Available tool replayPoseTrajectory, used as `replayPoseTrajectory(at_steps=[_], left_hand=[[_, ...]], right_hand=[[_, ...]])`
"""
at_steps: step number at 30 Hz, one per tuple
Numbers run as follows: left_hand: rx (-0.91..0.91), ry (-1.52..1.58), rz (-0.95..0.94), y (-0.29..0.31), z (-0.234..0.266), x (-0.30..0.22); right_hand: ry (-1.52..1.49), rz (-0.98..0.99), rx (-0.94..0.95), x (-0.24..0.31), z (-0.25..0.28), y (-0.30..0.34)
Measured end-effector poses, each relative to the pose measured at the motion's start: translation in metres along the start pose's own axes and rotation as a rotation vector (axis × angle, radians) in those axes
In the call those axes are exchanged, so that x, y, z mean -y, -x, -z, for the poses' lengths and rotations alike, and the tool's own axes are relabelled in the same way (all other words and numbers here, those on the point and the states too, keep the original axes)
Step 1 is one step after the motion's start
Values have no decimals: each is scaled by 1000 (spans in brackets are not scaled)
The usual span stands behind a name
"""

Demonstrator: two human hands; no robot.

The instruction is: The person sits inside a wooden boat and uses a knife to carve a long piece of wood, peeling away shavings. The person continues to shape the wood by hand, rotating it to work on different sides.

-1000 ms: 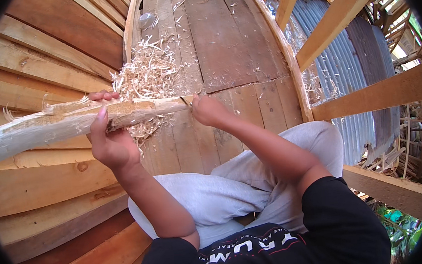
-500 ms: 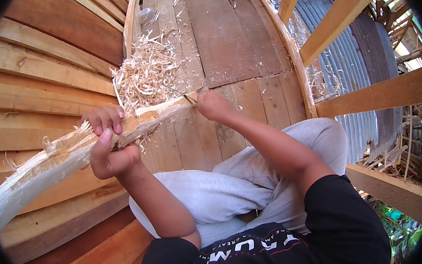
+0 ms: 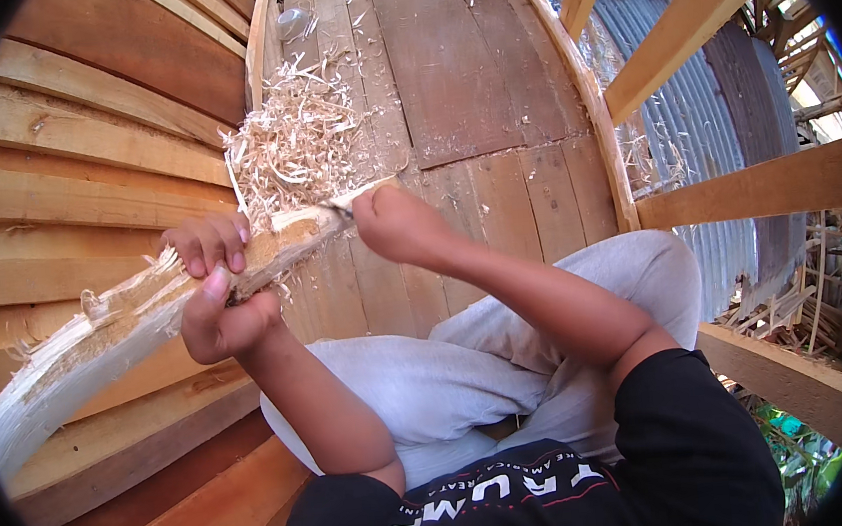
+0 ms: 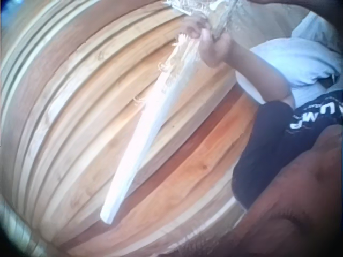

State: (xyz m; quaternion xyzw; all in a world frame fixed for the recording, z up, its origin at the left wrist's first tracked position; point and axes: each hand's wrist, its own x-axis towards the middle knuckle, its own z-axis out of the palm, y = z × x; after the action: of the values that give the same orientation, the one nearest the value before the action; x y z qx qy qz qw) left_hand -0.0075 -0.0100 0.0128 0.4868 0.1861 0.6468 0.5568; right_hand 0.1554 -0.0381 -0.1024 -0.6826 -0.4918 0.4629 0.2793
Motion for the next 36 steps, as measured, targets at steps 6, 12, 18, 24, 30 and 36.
replayPoseTrajectory(at_steps=[6,12,18,24,30,36], left_hand=[[25,32,6,-2,1,0],[44,12,2,-6,-8,4],[166,10,7,1,-2,3],[328,54,3,3,5,2],[308,45,11,-5,9,1],[171,59,23,-7,8,3]], right_hand=[[47,53,-19,-3,0,1],[80,12,-83,-47,-3,-22],[51,-75,9,-48,6,-24],[85,-18,-38,4,0,0],[143,44,-91,-47,-3,-27],[-1,-75,-78,-47,0,-29]])
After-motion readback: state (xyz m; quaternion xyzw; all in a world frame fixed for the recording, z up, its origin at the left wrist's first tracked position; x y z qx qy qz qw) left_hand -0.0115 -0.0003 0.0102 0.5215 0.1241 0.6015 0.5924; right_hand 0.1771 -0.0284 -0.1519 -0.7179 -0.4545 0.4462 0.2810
